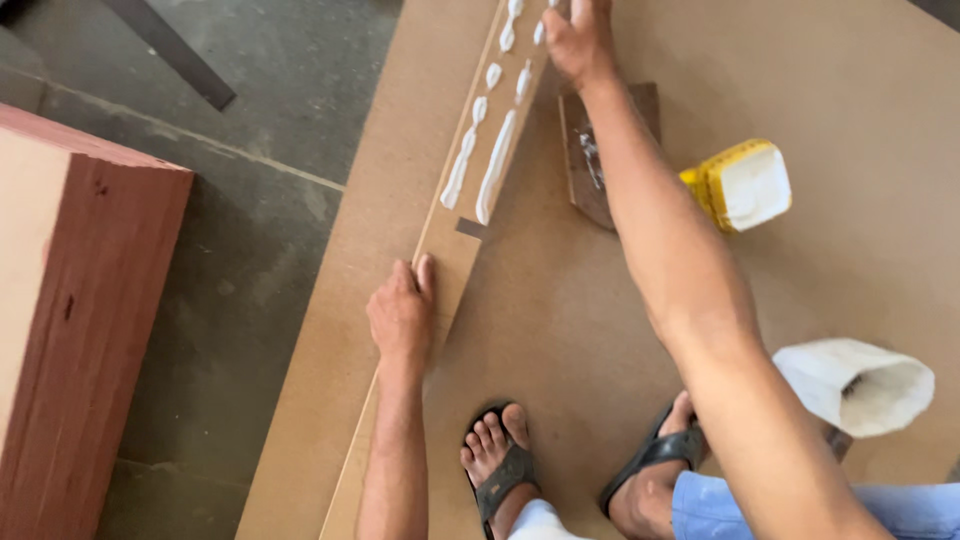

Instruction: The person applies white glue from a yellow container onto a long wooden plank using their fingers. They spread the glue along the plank's surface and edges, then flip the plank to apply glue to the other side.

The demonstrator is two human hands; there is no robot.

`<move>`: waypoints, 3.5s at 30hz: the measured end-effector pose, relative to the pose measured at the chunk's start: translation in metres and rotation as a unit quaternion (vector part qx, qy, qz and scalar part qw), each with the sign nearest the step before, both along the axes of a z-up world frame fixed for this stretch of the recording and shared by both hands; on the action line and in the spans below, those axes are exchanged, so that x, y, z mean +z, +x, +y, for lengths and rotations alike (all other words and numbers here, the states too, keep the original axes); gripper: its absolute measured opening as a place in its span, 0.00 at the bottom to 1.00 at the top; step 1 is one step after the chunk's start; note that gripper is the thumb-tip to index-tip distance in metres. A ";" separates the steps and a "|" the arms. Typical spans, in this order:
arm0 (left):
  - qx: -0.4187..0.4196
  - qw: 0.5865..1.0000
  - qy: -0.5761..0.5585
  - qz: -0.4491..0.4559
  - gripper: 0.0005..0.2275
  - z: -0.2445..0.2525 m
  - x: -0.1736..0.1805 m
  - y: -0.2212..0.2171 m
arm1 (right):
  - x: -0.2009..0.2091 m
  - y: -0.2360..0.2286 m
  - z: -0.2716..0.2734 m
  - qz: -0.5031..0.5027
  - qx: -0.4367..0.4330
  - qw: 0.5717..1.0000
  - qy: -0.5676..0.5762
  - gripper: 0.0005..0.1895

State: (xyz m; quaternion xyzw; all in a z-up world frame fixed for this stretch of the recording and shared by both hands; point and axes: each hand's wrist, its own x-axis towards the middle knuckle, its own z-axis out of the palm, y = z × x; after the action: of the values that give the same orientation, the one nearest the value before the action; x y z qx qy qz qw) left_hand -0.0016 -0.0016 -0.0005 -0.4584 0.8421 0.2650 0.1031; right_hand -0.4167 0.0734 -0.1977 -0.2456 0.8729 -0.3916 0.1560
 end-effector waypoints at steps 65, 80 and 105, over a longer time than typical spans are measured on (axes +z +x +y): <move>-0.056 0.996 -0.053 0.039 0.21 0.014 -0.021 -0.048 | 0.226 0.206 0.223 0.185 -0.126 0.970 0.098 0.33; 0.064 0.984 0.123 0.115 0.23 0.009 0.000 0.028 | 0.219 0.148 0.267 0.096 -0.077 0.928 0.350 0.55; 0.034 0.991 0.119 0.059 0.25 0.022 0.009 0.041 | 0.245 0.203 0.206 -0.272 -0.295 0.884 -0.240 0.39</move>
State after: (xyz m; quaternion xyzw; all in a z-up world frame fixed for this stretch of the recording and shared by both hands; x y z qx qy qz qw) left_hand 0.0396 0.0204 0.0086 -0.4549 0.7928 0.3935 0.0982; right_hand -0.2142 0.2793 0.0478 0.1090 0.7080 -0.6681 0.2010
